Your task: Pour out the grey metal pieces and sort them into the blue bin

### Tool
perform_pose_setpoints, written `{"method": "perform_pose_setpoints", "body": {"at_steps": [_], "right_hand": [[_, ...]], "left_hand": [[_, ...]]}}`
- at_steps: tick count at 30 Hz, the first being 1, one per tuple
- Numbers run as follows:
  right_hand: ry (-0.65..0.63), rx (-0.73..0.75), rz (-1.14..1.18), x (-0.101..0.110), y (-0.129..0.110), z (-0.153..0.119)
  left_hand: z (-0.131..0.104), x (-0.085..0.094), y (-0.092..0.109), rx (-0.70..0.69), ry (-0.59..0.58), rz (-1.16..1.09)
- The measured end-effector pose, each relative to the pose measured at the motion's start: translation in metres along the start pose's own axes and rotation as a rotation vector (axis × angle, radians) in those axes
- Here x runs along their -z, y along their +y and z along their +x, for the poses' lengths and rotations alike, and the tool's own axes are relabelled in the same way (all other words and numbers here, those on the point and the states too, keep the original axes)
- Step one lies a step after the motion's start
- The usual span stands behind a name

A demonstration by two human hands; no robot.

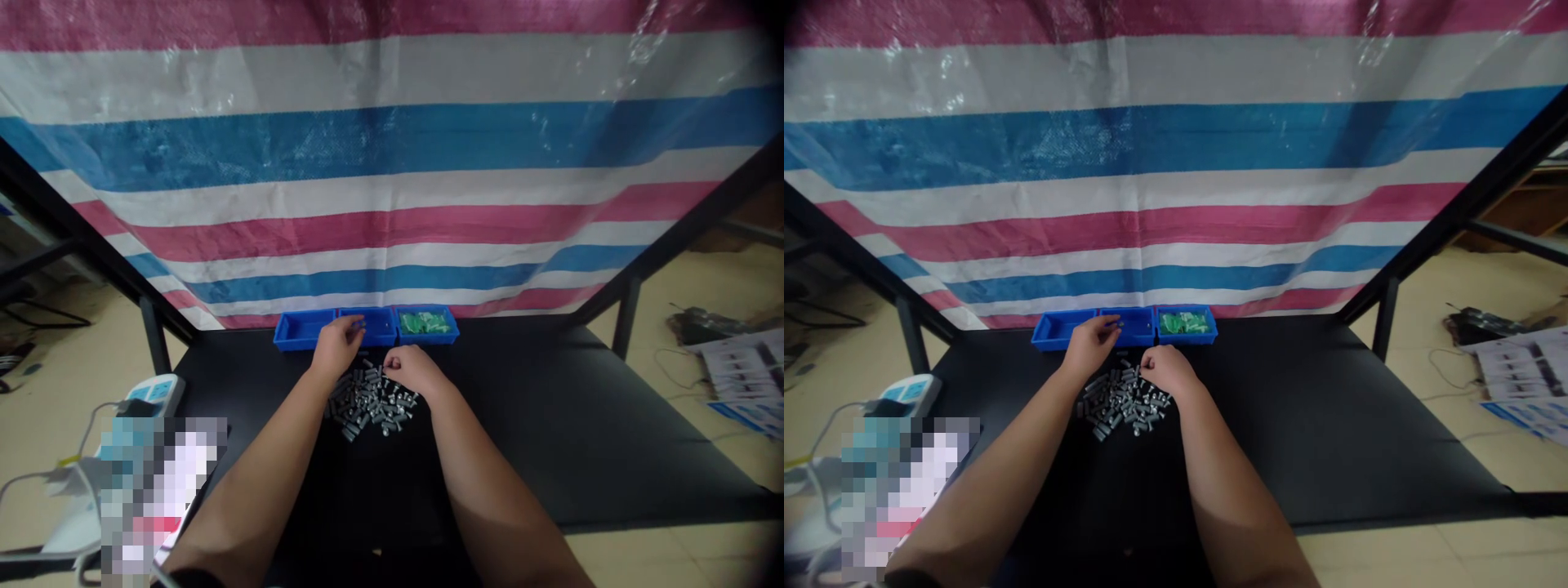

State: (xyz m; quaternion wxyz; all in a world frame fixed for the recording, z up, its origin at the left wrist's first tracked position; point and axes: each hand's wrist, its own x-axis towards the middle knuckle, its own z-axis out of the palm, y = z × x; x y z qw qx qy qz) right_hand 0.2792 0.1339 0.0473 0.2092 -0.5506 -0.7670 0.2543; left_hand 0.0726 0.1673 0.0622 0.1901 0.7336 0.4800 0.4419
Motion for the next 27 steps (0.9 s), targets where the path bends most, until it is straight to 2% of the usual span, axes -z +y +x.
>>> {"method": "perform_pose_setpoints", "body": {"at_steps": [3,7,10,14,16,19,22,25,27], "right_hand": [[0.05,0.058,0.053,0.0,0.001,0.0],[0.098,0.104,0.096,-0.002,0.001,0.0],[0.144,0.113,0.164,-0.007,0.0,0.001],[0.352,0.114,0.441,-0.017,0.0,0.008],[0.422,0.135,0.593,-0.023,0.0,0.013],[0.415,0.177,0.702,-0.029,0.0,0.017],[0.399,0.201,0.588,-0.025,-0.001,0.016],[0.388,0.172,0.324,-0.011,-0.002,0.01],[0.295,0.108,0.168,-0.002,-0.002,0.004]], "left_hand": [[-0.006,0.009,0.004,0.021,-0.007,0.046],[-0.035,0.031,0.007,0.095,-0.014,0.168],[-0.057,0.045,0.002,0.12,-0.151,0.181],[-0.072,0.056,-0.006,0.034,-0.395,0.129],[-0.075,0.059,-0.007,0.024,-0.445,0.096],[-0.075,0.058,-0.008,0.024,-0.459,0.08],[-0.075,0.053,-0.009,0.02,-0.468,0.076],[-0.075,0.048,-0.01,0.034,-0.489,0.101],[-0.076,0.045,-0.01,0.049,-0.5,0.125]]}}
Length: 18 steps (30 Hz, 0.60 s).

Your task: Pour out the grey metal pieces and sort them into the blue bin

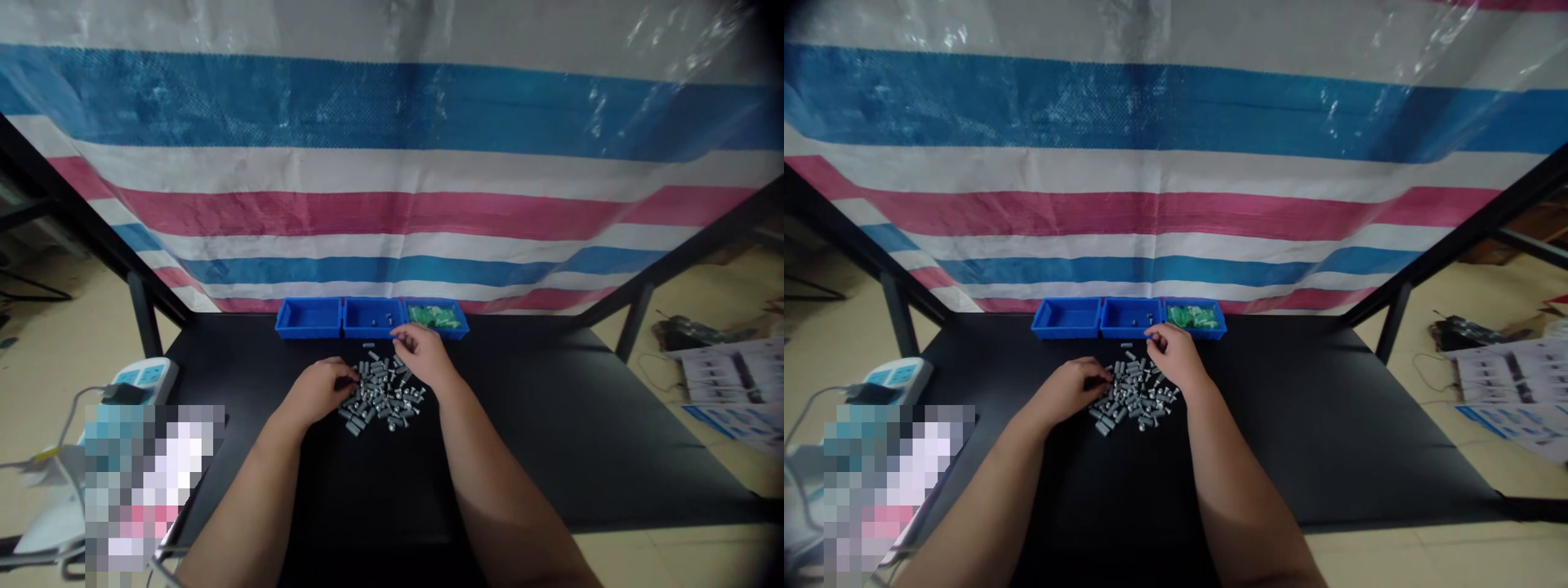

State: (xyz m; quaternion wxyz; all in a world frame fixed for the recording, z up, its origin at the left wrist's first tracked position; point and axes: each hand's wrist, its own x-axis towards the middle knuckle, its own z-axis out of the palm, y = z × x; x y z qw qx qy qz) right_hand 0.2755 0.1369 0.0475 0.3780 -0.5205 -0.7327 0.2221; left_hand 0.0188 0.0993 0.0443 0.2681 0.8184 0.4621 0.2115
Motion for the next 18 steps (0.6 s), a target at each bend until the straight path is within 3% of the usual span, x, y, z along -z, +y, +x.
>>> {"method": "perform_pose_setpoints", "body": {"at_steps": [3,6,11,16,18], "right_hand": [[-0.218,-0.105,-0.14,0.009,-0.001,-0.004],[-0.34,-0.192,-0.207,0.008,0.001,-0.006],[-0.33,-0.242,-0.224,0.003,0.004,-0.004],[-0.313,-0.237,-0.232,0.003,0.005,-0.004],[-0.314,-0.24,-0.238,0.003,0.005,-0.004]], "left_hand": [[0.001,-0.003,0.002,0.027,0.002,0.023],[0.001,-0.005,0.004,0.072,0.028,0.073],[0.012,-0.003,0.008,0.087,0.071,0.184],[0.053,0.009,0.015,0.042,0.35,0.12],[0.071,0.012,0.018,0.058,0.374,0.146]]}}
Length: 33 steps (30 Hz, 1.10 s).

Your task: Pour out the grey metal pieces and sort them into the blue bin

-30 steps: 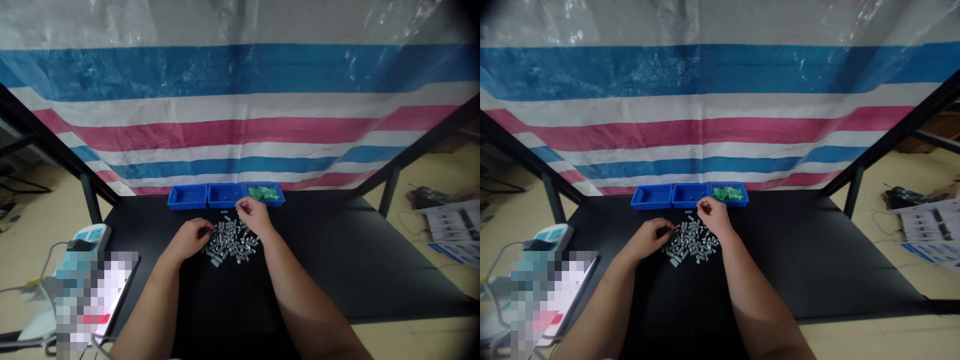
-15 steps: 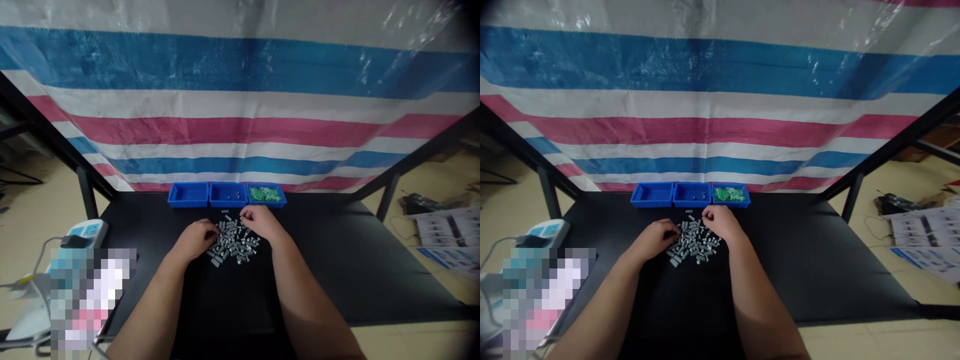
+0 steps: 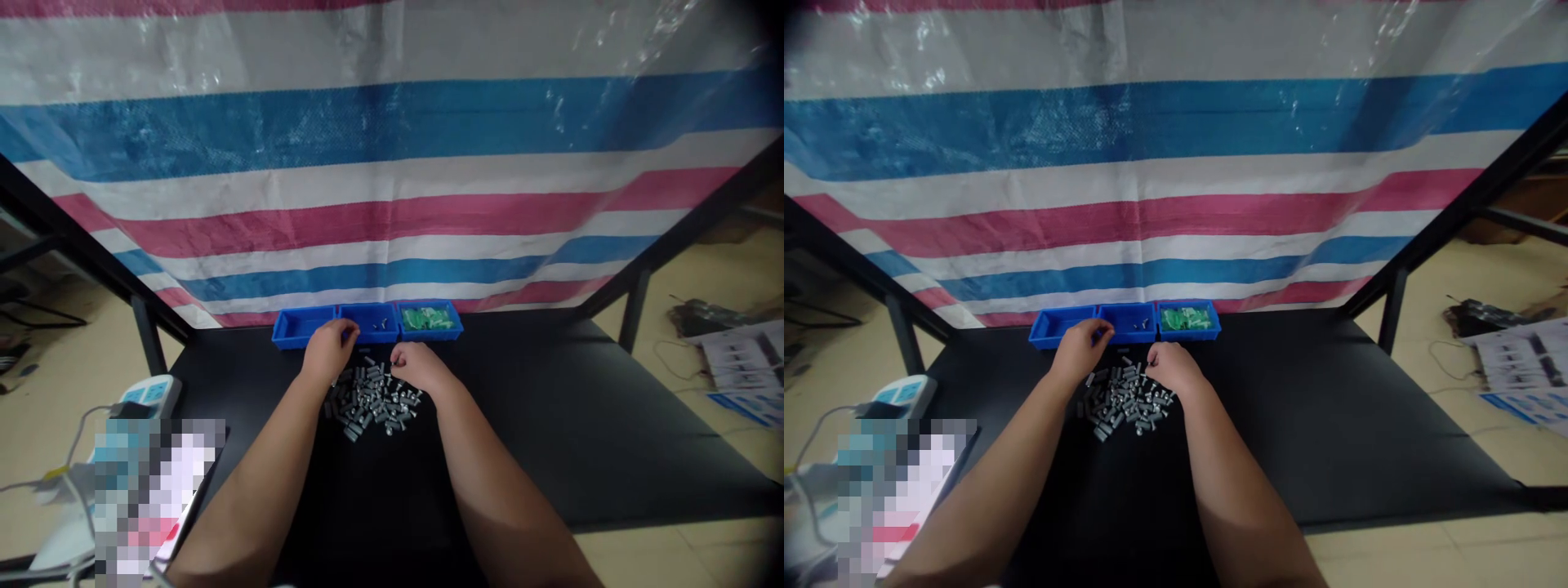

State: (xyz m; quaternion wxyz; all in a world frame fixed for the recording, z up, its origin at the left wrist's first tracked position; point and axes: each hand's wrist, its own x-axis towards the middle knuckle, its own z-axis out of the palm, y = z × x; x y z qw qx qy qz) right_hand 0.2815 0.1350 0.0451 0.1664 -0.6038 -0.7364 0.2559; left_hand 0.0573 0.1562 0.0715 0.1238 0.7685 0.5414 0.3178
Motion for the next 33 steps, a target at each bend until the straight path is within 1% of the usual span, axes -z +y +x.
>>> {"method": "perform_pose_setpoints", "body": {"at_steps": [2,3,5,7,10,12,14,16,19,21,22,24,26,27,31,33], "right_hand": [[-0.005,0.008,0.0,0.001,-0.001,0.0],[-0.006,0.013,-0.001,0.001,-0.002,-0.001],[0.009,0.032,-0.003,0.003,-0.004,-0.002],[0.046,0.065,0.009,0.005,-0.005,-0.003],[0.108,0.128,0.06,0.005,-0.006,-0.004],[0.139,0.156,0.105,0.003,-0.006,-0.003],[0.175,0.174,0.171,-0.002,-0.006,-0.001],[0.248,0.185,0.278,-0.008,-0.007,0.004],[0.378,0.233,0.471,-0.017,-0.01,0.012],[0.41,0.274,0.546,-0.021,-0.011,0.017],[0.413,0.285,0.548,-0.021,-0.012,0.018],[0.42,0.285,0.468,-0.019,-0.013,0.017],[0.403,0.271,0.315,-0.013,-0.012,0.013],[0.365,0.263,0.236,-0.009,-0.011,0.01],[0.067,0.22,0.012,0.002,-0.007,-0.003],[-0.015,0.169,-0.058,0.003,-0.006,-0.006]], "left_hand": [[0.011,-0.003,0.002,0.019,-0.017,0.039],[0.012,-0.003,0.002,0.024,-0.021,0.05],[0.008,-0.001,0.001,0.021,-0.027,0.058],[-0.005,0.003,-0.001,0.019,-0.059,0.063],[-0.03,0.011,-0.004,0.037,-0.177,0.071],[-0.045,0.014,-0.006,0.022,-0.247,0.059],[-0.056,0.015,-0.008,-0.001,-0.303,0.044],[-0.062,0.014,-0.008,0.001,-0.335,0.038],[-0.065,0.009,-0.007,0.035,-0.346,0.026],[-0.065,0.006,-0.007,0.048,-0.336,0.011],[-0.065,0.004,-0.008,0.052,-0.327,0.005],[-0.066,0.001,-0.008,0.061,-0.309,0.008],[-0.067,-0.001,-0.009,0.075,-0.294,0.026],[-0.067,-0.002,-0.009,0.086,-0.288,0.04],[-0.069,-0.006,-0.007,0.119,-0.287,0.089],[-0.068,-0.006,-0.006,0.113,-0.291,0.112]]}}
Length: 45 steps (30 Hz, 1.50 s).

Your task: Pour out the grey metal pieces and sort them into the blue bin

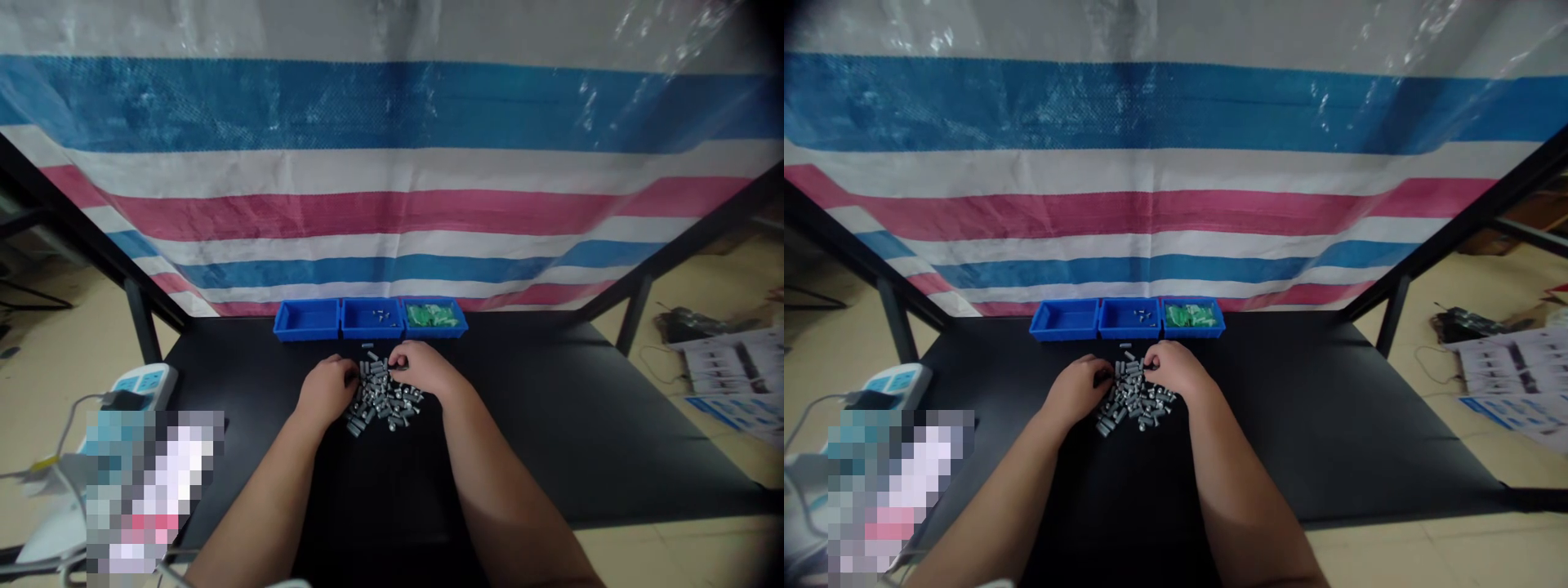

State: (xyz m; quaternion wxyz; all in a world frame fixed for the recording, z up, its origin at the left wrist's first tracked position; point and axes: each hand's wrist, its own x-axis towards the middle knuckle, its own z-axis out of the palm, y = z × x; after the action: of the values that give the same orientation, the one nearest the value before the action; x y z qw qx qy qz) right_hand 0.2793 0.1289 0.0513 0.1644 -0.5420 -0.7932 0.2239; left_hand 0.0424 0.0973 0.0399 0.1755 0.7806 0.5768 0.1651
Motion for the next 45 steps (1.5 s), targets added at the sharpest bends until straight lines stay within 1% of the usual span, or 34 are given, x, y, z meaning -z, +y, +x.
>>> {"method": "perform_pose_setpoints", "body": {"at_steps": [3,6,11,13,15,16,18,20,22,24,25,28,31,33,34,37,38,39,40,42,45], "right_hand": [[-0.026,-0.095,-0.036,-0.002,-0.003,0.0],[-0.029,-0.142,-0.012,-0.004,-0.007,0.002],[-0.045,-0.208,-0.083,-0.008,-0.012,0.003],[-0.045,-0.217,-0.128,-0.008,-0.013,0.002],[-0.027,-0.186,-0.141,-0.005,-0.013,0.001],[0.0,-0.149,-0.131,-0.004,-0.013,0.0],[0.097,-0.036,-0.064,-0.001,-0.011,0.001],[0.25,0.088,0.049,0.0,-0.01,0.007],[0.428,0.157,0.157,-0.004,-0.01,0.018],[0.581,0.148,0.214,-0.011,-0.011,0.031],[0.629,0.13,0.224,-0.015,-0.011,0.037],[0.675,0.085,0.217,-0.02,-0.012,0.044],[0.658,0.039,0.205,-0.013,-0.008,0.029],[0.568,-0.004,0.202,-0.004,-0.005,0.012],[0.483,-0.026,0.198,0.0,-0.003,0.003],[0.149,-0.063,0.168,0.007,0.001,-0.02],[0.076,-0.064,0.15,0.007,0.001,-0.024],[0.039,-0.061,0.126,0.005,0.001,-0.027],[0.034,-0.059,0.098,0.003,0.0,-0.028],[0.06,-0.077,0.034,-0.003,-0.002,-0.026],[0.038,-0.151,-0.02,-0.009,-0.002,-0.02]], "left_hand": [[0.001,0.003,0.005,-0.001,0.031,0.042],[0.003,0.004,0.01,-0.007,0.075,0.092],[0.003,0.001,0.012,-0.012,0.071,0.091],[0.003,0.0,0.012,0.004,0.065,0.086],[0.003,-0.002,0.011,0.01,0.051,0.104],[0.003,-0.002,0.011,0.008,0.046,0.116],[0.003,-0.003,0.01,0.001,0.047,0.134],[0.002,-0.004,0.009,-0.001,0.063,0.131],[0.003,-0.005,0.007,-0.004,0.088,0.111],[0.003,-0.006,0.006,-0.01,0.114,0.089],[0.003,-0.006,0.005,-0.017,0.123,0.082],[0.004,-0.007,0.001,-0.03,0.141,0.062],[0.006,-0.008,-0.002,-0.042,0.161,0.024],[0.006,-0.009,-0.002,-0.043,0.174,-0.011],[0.006,-0.01,-0.002,-0.038,0.179,-0.03],[0.005,-0.012,-0.001,-0.017,0.186,-0.109],[0.005,-0.012,0.0,-0.009,0.191,-0.148],[0.005,-0.012,0.0,-0.003,0.197,-0.193],[0.006,-0.012,0.0,0.004,0.207,-0.243],[0.01,-0.009,0.001,0.012,0.24,-0.336],[0.024,0.002,0.005,-0.004,0.322,-0.394]]}}
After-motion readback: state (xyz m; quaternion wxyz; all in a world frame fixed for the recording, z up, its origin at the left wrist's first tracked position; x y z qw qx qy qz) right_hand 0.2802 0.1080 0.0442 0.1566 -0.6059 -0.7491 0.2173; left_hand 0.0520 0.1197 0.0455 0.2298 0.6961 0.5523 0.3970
